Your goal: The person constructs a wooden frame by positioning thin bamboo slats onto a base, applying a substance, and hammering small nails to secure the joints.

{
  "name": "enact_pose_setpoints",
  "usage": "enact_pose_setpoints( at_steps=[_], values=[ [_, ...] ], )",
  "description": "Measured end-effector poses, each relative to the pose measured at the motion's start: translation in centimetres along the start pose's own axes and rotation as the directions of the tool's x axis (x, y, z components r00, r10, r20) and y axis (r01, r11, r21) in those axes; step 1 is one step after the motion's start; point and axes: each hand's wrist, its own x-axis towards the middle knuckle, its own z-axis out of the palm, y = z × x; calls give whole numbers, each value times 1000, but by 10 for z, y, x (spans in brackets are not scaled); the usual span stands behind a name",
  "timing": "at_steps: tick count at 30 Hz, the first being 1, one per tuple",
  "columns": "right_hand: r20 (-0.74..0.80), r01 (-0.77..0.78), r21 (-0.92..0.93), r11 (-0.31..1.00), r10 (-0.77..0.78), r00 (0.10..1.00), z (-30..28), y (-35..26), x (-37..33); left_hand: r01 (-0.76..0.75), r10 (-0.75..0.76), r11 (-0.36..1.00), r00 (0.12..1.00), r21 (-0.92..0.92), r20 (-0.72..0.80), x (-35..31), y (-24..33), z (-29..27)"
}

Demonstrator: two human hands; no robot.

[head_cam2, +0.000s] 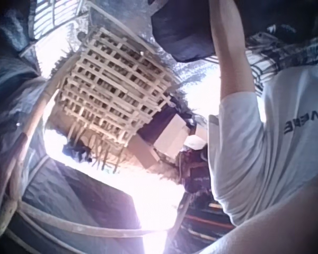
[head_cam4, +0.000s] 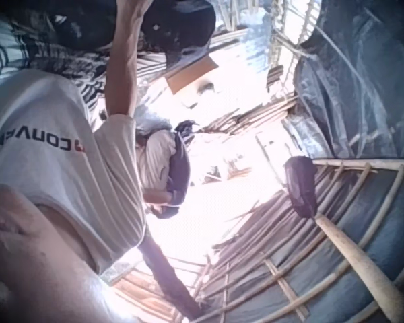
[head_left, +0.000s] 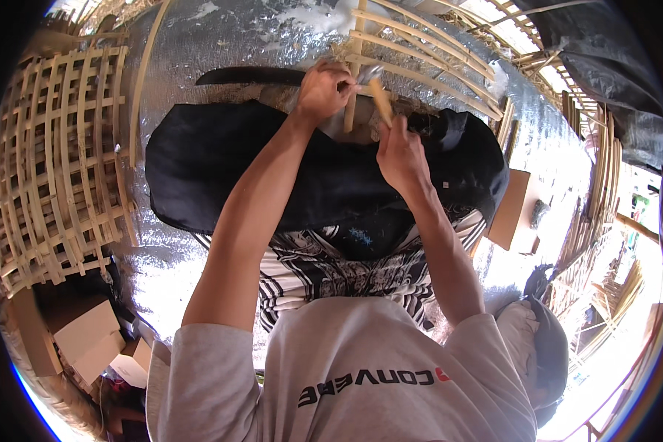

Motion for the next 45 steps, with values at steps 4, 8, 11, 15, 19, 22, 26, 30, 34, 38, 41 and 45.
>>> enact_pose_setpoints(
  at_steps=[4, 8, 11, 15, 19, 22, 26, 30, 34, 38, 41, 45],
  values=[
    [26, -3, -10, 1000, 3, 1000, -8, 10, 1, 0, 0, 1000, 1000, 2, -27, 0, 8, -2],
    [-6, -39, 52, 998, 39, 999, -11, 8, -2, 63, -63, 998, 998, -16, -8, -4, 4, -4],
    [-28, -19, 82, 996, 21, 999, -6, 17, -1, 69, -68, 996, 997, -59, 24, -6, 1, -7],
    [-17, -23, 135, 991, 26, 1000, 0, 22, -1, 38, -37, 999, 998, -17, 55, -7, -2, -13],
    [-52, 44, 123, 991, -38, 998, 5, 29, 4, 75, -78, 997, 990, 32, 115, -6, 2, -14],
    [-31, 35, 135, 990, -31, 999, 5, 24, 5, 65, -72, 996, 990, 55, 118, -8, -1, -15],
    [-24, 79, 87, 993, -77, 997, 6, 22, 7, 80, -87, 995, 988, 61, 127, -7, -2, -15],
    [-12, 55, 63, 997, -54, 998, -4, 10, 8, 72, -89, 989, 988, 127, 129, -10, 1, -14],
    [41, 69, -18, 997, -68, 997, -5, 9, 10, 121, -138, 985, 981, 121, 140, -10, 3, -13],
    [-82, 151, -12, 988, -152, 985, -17, 1, 6, 159, -182, 977, 969, 142, 168, -8, 3, -11],
    [-190, 207, 80, 975, -189, 964, -28, -17, 5, 190, -217, 971, 954, 145, 205, -12, -3, -12],
    [47, 127, -127, 984, -121, 991, -4, 4, 7, 96, -112, 991, 978, 94, 179, -11, -9, -8]
  ],
)
